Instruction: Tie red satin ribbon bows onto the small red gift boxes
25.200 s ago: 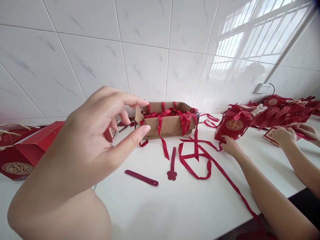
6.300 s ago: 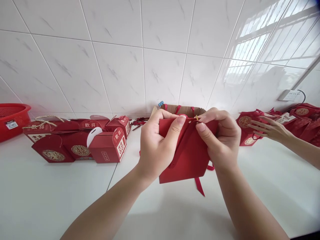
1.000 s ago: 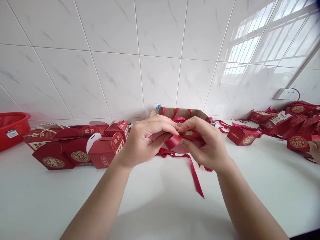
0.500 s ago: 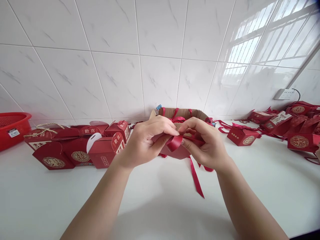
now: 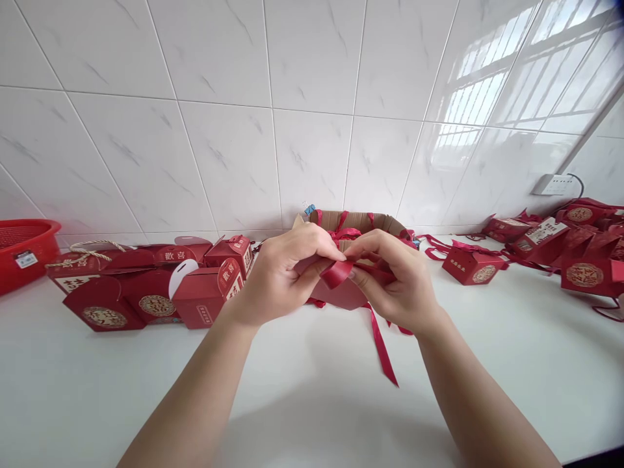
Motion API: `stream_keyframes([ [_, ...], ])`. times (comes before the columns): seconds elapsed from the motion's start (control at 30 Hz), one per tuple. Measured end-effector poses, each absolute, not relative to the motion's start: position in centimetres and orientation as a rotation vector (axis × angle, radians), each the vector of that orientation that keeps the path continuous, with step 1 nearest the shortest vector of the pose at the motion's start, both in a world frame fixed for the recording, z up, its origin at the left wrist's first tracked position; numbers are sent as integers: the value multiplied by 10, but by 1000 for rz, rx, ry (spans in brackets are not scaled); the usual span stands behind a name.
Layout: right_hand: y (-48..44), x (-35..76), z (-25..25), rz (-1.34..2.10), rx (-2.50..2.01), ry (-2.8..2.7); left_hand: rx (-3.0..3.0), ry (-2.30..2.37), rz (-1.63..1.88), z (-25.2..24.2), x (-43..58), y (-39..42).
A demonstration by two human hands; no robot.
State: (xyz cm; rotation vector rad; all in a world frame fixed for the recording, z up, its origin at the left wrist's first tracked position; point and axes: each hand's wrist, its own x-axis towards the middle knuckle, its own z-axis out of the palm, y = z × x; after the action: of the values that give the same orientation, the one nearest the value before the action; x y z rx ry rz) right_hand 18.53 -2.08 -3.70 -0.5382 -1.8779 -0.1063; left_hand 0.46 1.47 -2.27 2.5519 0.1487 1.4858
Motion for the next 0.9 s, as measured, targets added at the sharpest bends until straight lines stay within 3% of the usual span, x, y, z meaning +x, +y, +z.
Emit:
stream_keyframes([
  [0.4,-19,177,-42,-232,-504,-1727,2463,333,1511,-21,6,6],
  [0.9,-17,183,-41,244,-834,-1719,2397,675,1341,-22,11,7],
])
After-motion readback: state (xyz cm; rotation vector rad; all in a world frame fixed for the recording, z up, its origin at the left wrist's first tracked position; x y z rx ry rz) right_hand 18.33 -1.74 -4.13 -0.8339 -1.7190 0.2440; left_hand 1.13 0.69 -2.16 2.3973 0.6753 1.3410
